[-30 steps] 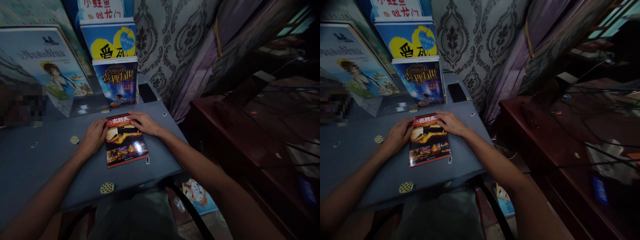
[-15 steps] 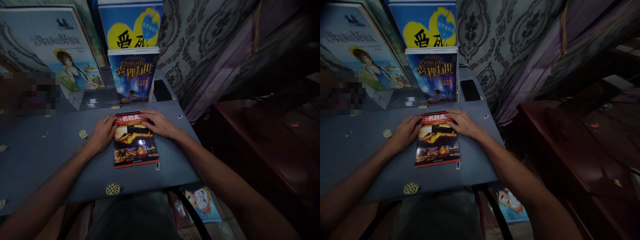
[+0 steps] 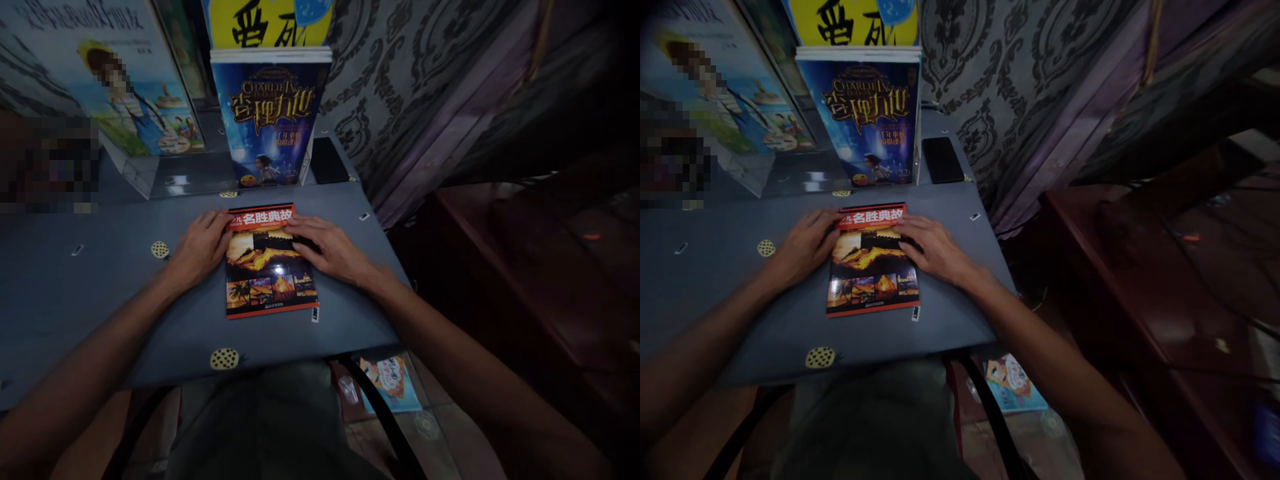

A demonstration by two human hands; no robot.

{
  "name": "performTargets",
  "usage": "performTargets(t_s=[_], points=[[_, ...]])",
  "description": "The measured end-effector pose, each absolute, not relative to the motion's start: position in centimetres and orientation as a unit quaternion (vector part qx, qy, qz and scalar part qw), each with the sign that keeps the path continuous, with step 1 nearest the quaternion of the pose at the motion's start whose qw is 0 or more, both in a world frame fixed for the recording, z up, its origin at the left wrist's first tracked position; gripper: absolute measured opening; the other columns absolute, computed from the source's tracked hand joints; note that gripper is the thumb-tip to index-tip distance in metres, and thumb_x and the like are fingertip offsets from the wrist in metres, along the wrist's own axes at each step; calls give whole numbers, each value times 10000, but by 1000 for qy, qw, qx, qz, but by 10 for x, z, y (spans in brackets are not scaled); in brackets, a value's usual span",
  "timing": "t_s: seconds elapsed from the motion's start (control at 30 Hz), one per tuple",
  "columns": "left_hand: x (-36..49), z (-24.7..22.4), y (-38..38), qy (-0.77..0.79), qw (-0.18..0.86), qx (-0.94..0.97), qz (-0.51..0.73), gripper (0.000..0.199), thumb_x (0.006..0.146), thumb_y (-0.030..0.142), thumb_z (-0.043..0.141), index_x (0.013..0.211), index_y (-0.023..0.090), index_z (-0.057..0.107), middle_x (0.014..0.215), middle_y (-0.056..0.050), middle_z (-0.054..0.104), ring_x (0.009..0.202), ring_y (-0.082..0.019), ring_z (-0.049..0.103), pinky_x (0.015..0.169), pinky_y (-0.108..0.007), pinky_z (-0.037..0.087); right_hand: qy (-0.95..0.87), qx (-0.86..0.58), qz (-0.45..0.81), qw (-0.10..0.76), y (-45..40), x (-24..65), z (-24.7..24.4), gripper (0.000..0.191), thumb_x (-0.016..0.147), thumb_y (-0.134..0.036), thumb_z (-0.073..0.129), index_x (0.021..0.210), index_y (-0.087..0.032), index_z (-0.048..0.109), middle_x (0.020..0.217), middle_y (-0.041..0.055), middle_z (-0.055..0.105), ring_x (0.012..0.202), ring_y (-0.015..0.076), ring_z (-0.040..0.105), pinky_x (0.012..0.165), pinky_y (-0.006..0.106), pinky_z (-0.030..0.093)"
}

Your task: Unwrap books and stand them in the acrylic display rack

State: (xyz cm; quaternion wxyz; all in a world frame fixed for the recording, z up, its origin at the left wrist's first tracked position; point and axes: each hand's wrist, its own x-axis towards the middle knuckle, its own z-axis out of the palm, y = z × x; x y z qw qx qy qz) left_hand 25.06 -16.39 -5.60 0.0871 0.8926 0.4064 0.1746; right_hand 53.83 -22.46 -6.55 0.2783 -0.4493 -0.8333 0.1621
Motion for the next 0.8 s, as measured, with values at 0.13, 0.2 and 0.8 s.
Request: performTargets(t_s=[0.13,0.2,0.8], points=[[250,-55,-164,406,95,892,173,360,1005,342,354,1262,181,547,1335,-125,594,1255,-284,536,1113,-495,426,-817,-450,189,308,-276,540,-59,331,998,-242,503,1279,-234,679,1277,95,724,1280,266,623,1078,525,506],[250,-55,-163,403,97,894,169,361,1004,341,348,1265,186,544,1344,-123,590,1265,-286,529,1115,-495,423,-816,-443,192,318,-299,542,-57,320,994,-230,526,1270,-255,687,1213,78,755,1204,253,673,1070,514,517],[250,-55,-163,419,124,875,211,379,1027,347,312,1253,197,576,1306,-97,641,1250,-248,561,1128,-476,424,-859,-392,193,267,-254,527,-41,341,1036,-389,481,1276,-225,659,1157,99,722,1096,250,646,963,452,528]])
